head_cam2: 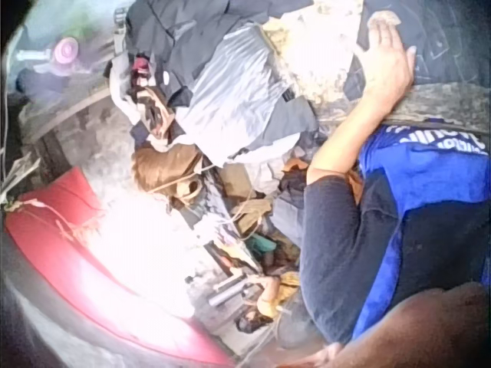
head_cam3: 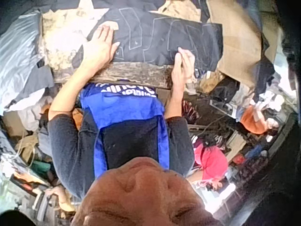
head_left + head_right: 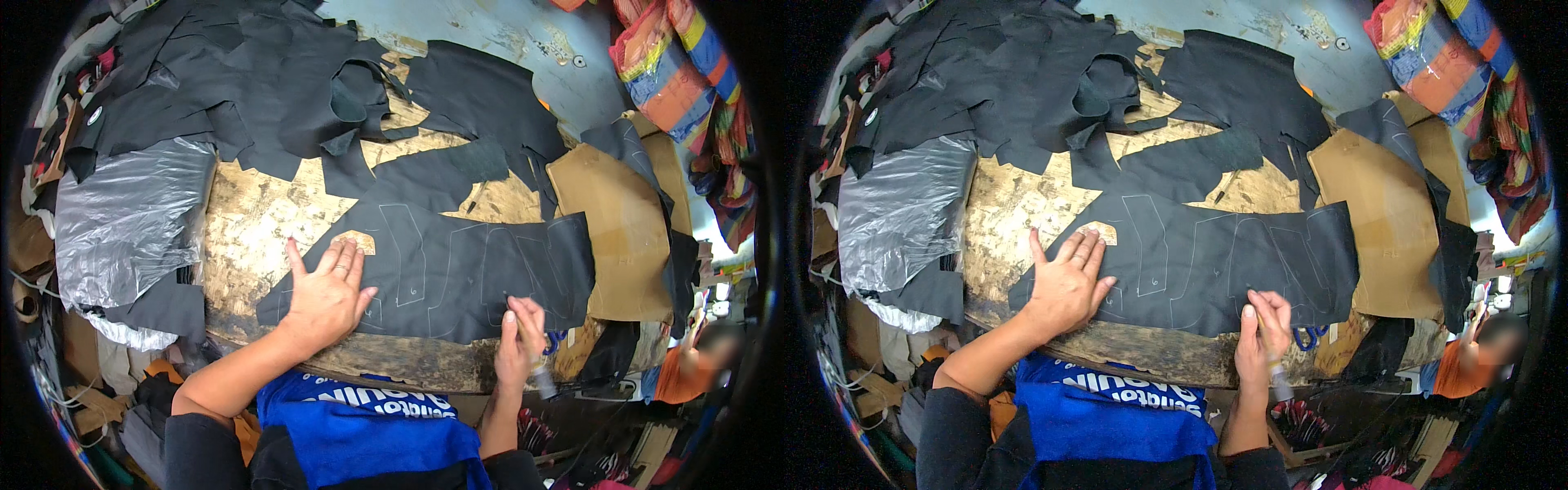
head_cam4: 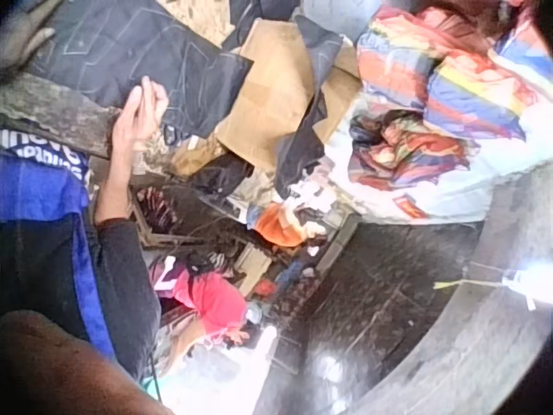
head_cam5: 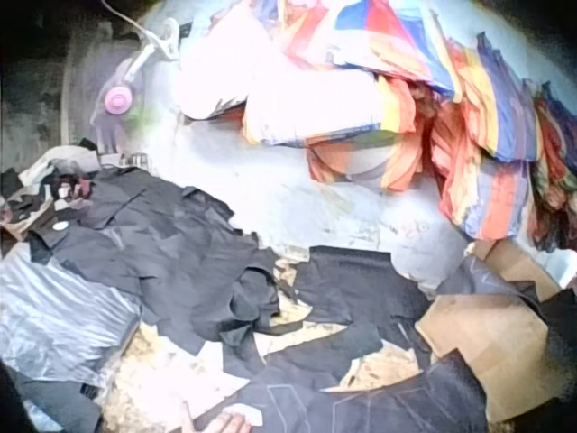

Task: The person marks and cuts black fabric pieces on a worktable. They use a ruler and marker to draw straight lines, then cut along the marked lines with scissors. The person repeatedly folds, aligns, and marks additional fabric sections before cutting them.

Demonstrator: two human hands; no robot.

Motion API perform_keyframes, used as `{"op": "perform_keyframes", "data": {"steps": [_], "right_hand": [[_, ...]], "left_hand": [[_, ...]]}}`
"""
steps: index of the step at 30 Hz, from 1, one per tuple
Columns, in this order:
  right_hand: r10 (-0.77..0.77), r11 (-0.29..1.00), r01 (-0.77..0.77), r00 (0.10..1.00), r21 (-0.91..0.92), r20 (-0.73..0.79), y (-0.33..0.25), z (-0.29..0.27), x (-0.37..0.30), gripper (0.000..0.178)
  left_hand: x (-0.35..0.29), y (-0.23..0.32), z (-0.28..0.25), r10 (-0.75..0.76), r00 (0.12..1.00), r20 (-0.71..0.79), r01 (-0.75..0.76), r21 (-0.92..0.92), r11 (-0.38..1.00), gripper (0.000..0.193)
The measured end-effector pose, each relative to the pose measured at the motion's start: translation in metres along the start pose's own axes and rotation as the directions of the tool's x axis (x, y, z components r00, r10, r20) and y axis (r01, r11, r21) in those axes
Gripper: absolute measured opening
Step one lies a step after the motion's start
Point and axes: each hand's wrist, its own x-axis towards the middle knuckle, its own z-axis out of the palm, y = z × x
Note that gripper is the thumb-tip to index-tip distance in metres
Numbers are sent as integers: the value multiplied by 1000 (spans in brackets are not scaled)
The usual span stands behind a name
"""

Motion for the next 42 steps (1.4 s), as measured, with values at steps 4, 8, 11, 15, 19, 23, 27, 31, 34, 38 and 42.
{"op": "perform_keyframes", "data": {"steps": [4,8,11,15,19,23,27,31,34,38,42], "right_hand": [[34,858,-146,973,492,230,-32,34,29,15],[-117,831,-208,842,516,527,-54,101,46,10],[-209,865,-162,744,474,635,-61,149,58,11],[-219,936,-67,659,346,719,-64,170,64,13],[-265,955,71,636,287,725,-65,172,65,15],[-259,956,73,664,284,702,-67,178,65,14],[-232,963,87,743,254,628,-70,185,65,13],[-208,974,130,838,186,504,-69,186,65,14],[-109,992,65,878,110,467,-64,180,68,15],[-104,991,54,897,126,429,-58,173,67,13],[-148,985,105,918,135,369,-52,166,59,13]], "left_hand": [[1,14,5,-2,997,71,-6,118,993,72],[-4,28,14,-43,999,-8,44,140,989,84],[-4,36,19,-67,997,-45,74,183,980,85],[-4,39,22,-79,996,-46,86,199,976,88],[-5,38,22,-87,996,-4,87,121,989,89],[-4,37,21,-88,996,-4,88,94,992,89],[-3,33,19,-73,997,25,72,55,996,89],[0,26,17,-36,998,-45,34,-50,998,86],[3,21,16,-21,986,-165,8,-78,997,82],[6,13,15,6,980,-198,-39,-164,986,77],[10,0,9,61,964,-259,-110,-180,977,61]]}}
